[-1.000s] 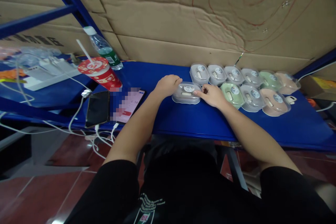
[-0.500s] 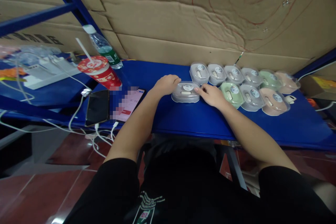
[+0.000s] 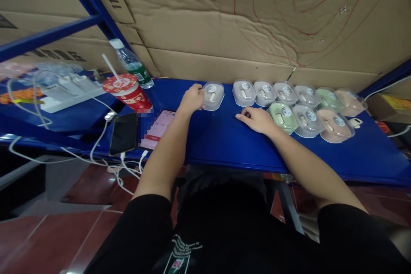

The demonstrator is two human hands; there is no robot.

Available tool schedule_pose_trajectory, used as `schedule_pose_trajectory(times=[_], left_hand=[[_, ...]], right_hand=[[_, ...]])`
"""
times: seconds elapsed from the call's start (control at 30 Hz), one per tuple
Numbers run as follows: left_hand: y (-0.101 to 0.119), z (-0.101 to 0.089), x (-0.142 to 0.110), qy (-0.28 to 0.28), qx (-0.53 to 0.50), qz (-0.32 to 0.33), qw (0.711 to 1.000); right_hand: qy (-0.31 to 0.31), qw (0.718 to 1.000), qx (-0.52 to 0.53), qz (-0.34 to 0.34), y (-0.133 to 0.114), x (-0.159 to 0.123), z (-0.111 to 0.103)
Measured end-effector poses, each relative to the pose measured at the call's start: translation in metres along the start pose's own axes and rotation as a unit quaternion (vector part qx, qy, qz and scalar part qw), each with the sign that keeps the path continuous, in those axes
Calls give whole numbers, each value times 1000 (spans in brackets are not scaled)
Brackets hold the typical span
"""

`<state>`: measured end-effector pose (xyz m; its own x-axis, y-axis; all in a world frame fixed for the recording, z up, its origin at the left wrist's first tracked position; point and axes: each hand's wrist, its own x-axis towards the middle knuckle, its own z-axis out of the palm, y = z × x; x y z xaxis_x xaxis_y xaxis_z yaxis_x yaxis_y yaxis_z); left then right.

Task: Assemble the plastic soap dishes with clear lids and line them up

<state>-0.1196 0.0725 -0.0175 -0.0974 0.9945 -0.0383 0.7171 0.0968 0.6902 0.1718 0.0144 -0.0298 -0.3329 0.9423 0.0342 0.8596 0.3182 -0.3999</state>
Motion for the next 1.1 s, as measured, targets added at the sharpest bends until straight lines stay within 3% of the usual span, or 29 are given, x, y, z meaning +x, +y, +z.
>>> schedule_pose_trajectory(times=[0.07, 0.17, 0.33, 0.53, 0.77, 1.1], left_hand=[[6, 14, 0, -41, -87, 19, 995], [12, 35, -2, -65, -124, 64, 988], [8, 54, 3, -34, -82, 101, 991], [-3, 58, 10, 80, 11, 148, 986], [-9, 58, 17, 61, 69, 174, 980], [-10, 54, 20, 35, -14, 215, 976]], right_hand=[[-4, 1000, -2, -5, 0, 0, -1], [-6, 1000, -10, -13, 1, 0, -1], [-9, 1000, -25, -15, 2, 1, 1], [-18, 999, -42, -20, 4, 1, 2], [-25, 998, -47, -27, 4, 1, 2], [-28, 999, -36, -23, 4, 0, 1]])
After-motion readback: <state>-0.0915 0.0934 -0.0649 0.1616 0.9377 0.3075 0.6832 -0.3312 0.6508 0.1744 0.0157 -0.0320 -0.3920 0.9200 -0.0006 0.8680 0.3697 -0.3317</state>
